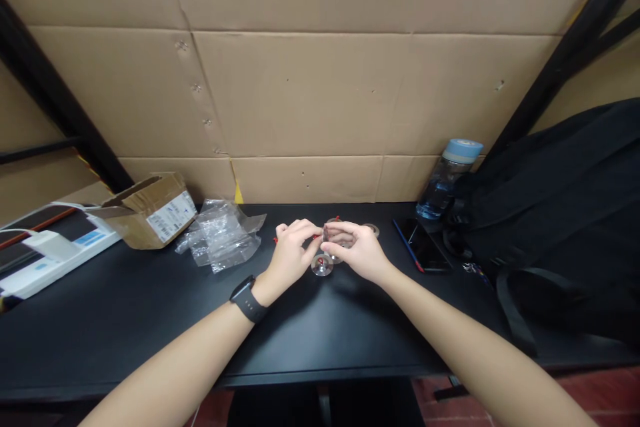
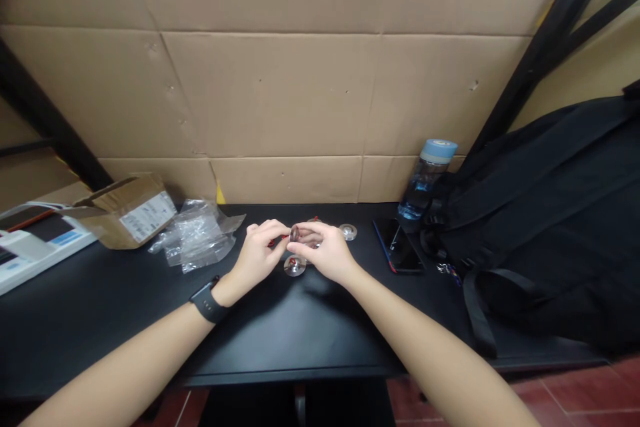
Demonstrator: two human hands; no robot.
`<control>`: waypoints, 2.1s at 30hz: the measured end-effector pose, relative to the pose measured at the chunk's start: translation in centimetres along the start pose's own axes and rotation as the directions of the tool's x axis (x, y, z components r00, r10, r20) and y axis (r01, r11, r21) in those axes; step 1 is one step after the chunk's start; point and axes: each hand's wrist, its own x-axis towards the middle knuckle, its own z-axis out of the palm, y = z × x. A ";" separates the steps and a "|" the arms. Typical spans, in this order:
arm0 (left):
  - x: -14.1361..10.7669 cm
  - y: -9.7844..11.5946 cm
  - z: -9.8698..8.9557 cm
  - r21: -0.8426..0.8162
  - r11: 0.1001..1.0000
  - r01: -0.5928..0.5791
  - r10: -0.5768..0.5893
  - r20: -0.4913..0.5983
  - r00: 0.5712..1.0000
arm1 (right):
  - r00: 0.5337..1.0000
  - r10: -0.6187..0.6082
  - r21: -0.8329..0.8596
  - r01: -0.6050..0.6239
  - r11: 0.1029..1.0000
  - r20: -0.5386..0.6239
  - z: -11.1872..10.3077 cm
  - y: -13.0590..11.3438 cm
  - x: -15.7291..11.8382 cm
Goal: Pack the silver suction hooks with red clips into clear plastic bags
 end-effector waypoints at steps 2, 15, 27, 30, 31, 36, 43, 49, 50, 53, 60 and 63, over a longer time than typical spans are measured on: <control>0.0 -0.1 -0.1 0.033 0.999 -0.028 0.028 -0.010 1.000 | 0.998 0.057 0.071 -0.057 0.996 0.002 0.0 0.0 0.0; 0.2 -0.4 -1.0 0.159 0.975 -0.153 0.164 -0.058 0.985 | 0.984 0.176 0.239 -0.174 0.955 0.012 0.4 -0.5 0.0; 0.3 0.0 -1.3 0.146 0.979 -0.139 0.142 -0.007 0.990 | 0.995 0.094 0.232 -0.101 0.967 0.040 0.3 -0.4 0.0; 0.3 0.0 -0.8 0.027 0.999 -0.044 0.043 0.027 0.999 | 0.999 0.032 0.118 -0.034 0.992 0.021 0.1 -0.4 0.1; 0.3 0.0 -0.7 -0.014 1.000 -0.021 0.022 0.043 0.999 | 1.000 0.007 0.084 -0.008 0.996 0.012 0.0 -0.5 0.1; 0.5 0.1 -1.0 -0.098 0.995 -0.012 0.019 0.065 0.998 | 0.997 -0.071 0.064 0.073 0.995 -0.042 -0.2 -0.7 0.2; 0.4 -0.3 -1.3 0.100 0.988 -0.119 0.116 0.033 0.993 | 0.999 -0.050 0.089 0.051 0.995 -0.016 0.1 -0.7 0.1; 0.3 -0.1 -1.6 0.170 0.970 -0.176 0.167 0.067 0.984 | 0.993 -0.115 0.003 0.115 0.993 -0.014 0.0 -0.7 0.0; 0.3 -0.1 -1.7 0.167 0.970 -0.177 0.167 0.076 0.983 | 0.990 -0.137 -0.033 0.137 0.990 -0.014 -0.1 -0.6 0.0; 0.4 -0.1 -1.9 0.153 0.973 -0.173 0.159 0.103 0.982 | 0.981 -0.193 -0.143 0.190 0.971 -0.005 -0.3 -0.6 0.0; 0.5 -0.1 -2.0 0.133 0.982 -0.134 0.118 0.119 0.986 | 0.960 -0.278 -0.310 0.274 0.910 0.033 -0.6 -0.9 -0.2; 0.6 -0.1 -1.8 0.108 0.991 -0.075 0.064 0.099 0.993 | 0.936 -0.345 -0.387 0.345 0.855 0.071 -0.9 -1.3 -0.1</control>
